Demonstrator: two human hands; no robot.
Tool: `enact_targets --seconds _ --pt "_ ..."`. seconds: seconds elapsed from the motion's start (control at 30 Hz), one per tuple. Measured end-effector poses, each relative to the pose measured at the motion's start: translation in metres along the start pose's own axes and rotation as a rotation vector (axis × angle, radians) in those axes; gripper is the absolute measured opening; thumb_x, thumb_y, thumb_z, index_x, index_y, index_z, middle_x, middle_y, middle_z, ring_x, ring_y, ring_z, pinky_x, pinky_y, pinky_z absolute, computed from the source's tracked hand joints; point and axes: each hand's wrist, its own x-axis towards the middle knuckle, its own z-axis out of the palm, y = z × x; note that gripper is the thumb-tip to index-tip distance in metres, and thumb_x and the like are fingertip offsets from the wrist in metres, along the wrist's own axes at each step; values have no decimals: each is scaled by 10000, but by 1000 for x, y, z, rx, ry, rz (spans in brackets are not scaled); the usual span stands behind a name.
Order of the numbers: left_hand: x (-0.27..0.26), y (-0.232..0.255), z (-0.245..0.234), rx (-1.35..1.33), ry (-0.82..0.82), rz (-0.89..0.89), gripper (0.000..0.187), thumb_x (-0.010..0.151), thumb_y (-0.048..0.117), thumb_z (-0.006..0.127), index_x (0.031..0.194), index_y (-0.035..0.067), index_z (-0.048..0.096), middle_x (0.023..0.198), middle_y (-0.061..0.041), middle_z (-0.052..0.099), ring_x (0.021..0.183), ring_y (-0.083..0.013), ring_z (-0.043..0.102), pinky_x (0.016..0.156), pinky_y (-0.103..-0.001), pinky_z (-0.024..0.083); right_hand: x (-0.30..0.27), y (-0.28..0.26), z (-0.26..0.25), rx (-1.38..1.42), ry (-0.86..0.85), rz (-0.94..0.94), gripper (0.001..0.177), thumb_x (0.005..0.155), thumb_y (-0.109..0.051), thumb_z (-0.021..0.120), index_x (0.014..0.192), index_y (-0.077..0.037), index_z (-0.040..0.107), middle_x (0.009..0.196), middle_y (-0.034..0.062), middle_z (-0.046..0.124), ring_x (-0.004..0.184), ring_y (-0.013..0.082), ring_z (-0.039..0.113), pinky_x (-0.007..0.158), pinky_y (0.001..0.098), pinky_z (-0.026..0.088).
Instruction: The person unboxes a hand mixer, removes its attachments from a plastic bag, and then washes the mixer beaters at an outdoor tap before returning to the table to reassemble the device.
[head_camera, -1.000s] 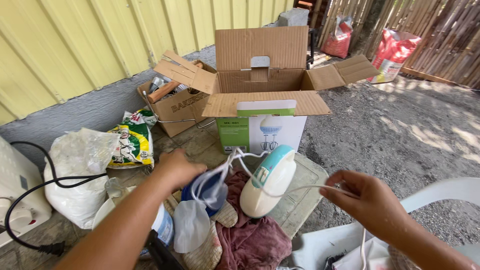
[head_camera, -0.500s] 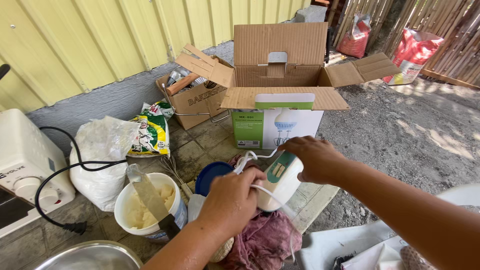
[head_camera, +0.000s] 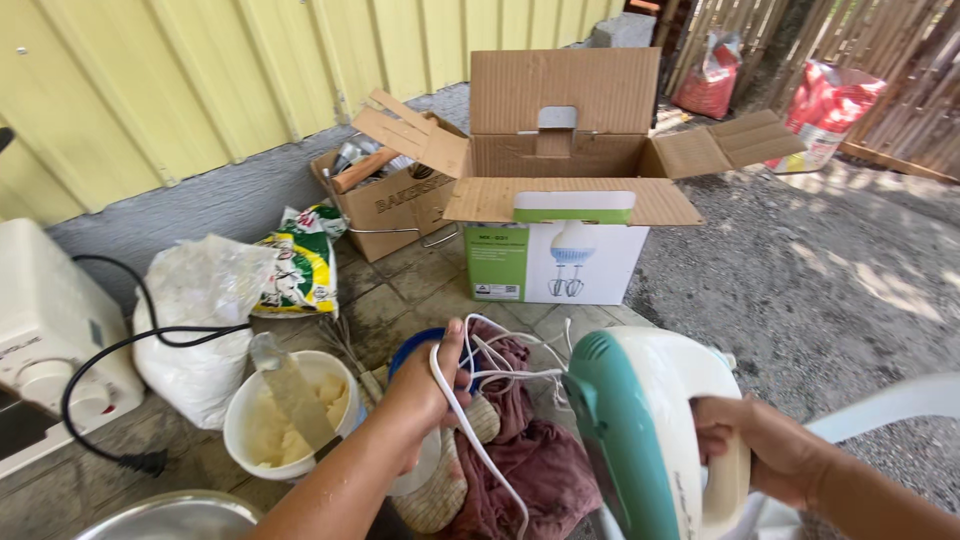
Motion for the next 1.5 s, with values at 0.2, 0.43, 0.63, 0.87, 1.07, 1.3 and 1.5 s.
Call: enact_targets --seconds 0.2,0.43,0.63,0.87,1.07,1.3,1.5 --pt "14 -9 20 -300 -155 -387 694 952 710 364 1275 134 578 997 -63 695 846 -226 691 745 -421 613 -53 7 27 459 -312 -60 374 993 -314 681 676 -159 557 657 14 605 646 188 655 686 440 621" --pt "25 -18 27 -382 -259 -363 799 1001 714 365 1215 -3 647 857 -87 700 739 -198 721 666 -358 631 -57 5 41 621 64 36 345 978 -390 538 780 -113 593 626 -10 549 539 99 550 603 342 555" --pt "6 -34 7 -77 -633 -558 493 1022 640 410 1266 215 467 1165 -261 794 897 -324 748 786 -419 643 -40 -15 21 431 143 -59 248 941 -281 679 809 -107 562 595 -70 410 487 73 425 485 283 444" --pt "-17 -51 34 457 -1136 -473 1010 915 854 516 1373 -44 563 1186 -211 699 966 -309 705 819 -442 573 -56 -125 125 -927 363 -53 600 798 -595 790 1108 -83 831 701 147 683 613 209 662 644 367 540" --pt "-42 5 2 350 -1070 -307 917 945 784 409 1396 -2 553 1064 -165 752 770 -232 722 686 -370 598 -38 -132 187 -1039 375 -231 734 701 -663 783 1197 -122 766 962 128 808 797 234 780 774 393 601" --pt "-68 60 -74 -142 -475 -34 792 952 670 348 1521 127 443 868 -94 767 577 -142 594 541 -285 496 -47 -93 100 -784 626 -169 813 715 -616 815 1285 -49 702 869 196 749 701 275 736 665 431 600" --pt "-71 63 -78 -214 -446 202 887 921 721 246 1441 113 629 818 -3 725 682 -57 550 681 -259 532 -123 -62 13 -57 687 -393 493 917 -515 748 897 -53 577 652 -7 447 543 147 400 530 357 393"
